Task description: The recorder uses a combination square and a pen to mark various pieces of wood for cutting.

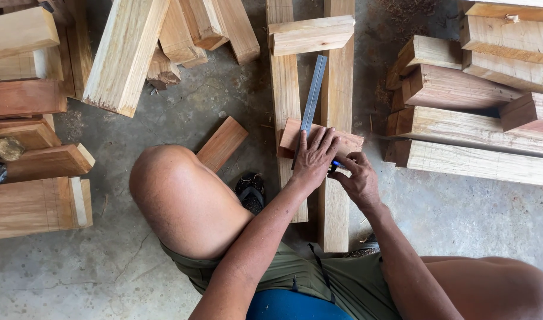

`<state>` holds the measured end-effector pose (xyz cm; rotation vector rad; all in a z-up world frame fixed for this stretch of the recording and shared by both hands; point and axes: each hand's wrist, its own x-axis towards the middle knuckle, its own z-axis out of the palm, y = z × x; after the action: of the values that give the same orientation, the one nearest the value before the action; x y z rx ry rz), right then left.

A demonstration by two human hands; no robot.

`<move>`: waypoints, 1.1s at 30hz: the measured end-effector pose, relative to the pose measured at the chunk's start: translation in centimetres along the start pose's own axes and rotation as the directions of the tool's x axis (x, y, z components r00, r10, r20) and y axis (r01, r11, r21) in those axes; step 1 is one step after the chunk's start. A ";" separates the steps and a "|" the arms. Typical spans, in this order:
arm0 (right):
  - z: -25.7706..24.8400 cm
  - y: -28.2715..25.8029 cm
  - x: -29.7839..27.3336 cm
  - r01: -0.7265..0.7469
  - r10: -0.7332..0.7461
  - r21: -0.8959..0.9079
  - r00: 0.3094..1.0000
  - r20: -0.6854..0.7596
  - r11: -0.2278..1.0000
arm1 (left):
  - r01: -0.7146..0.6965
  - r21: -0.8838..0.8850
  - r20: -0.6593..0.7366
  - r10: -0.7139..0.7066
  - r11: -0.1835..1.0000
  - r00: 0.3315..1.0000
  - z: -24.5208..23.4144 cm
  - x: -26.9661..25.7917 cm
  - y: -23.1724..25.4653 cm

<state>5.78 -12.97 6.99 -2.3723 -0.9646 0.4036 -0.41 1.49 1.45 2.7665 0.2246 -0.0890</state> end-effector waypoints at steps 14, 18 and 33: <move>0.8 0.3 0.5 0.097 -0.104 -0.079 0.991 -0.080 0.992 | 0.014 -0.002 -0.022 -0.014 1.000 1.000 -0.3 -0.4 -0.9; 0.7 0.1 0.7 0.089 -0.096 -0.108 0.993 -0.062 0.990 | 0.013 -0.004 -0.012 -0.013 1.000 1.000 -0.3 -0.4 -0.9; 0.3 -0.3 0.8 0.076 -0.082 -0.106 0.995 -0.050 0.991 | 0.012 0.019 -0.024 -0.012 1.000 1.000 -0.3 -0.4 -1.0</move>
<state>6.00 -12.10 6.91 -2.4153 -1.0746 0.2629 -0.93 2.41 1.38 2.7869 0.2475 -0.0616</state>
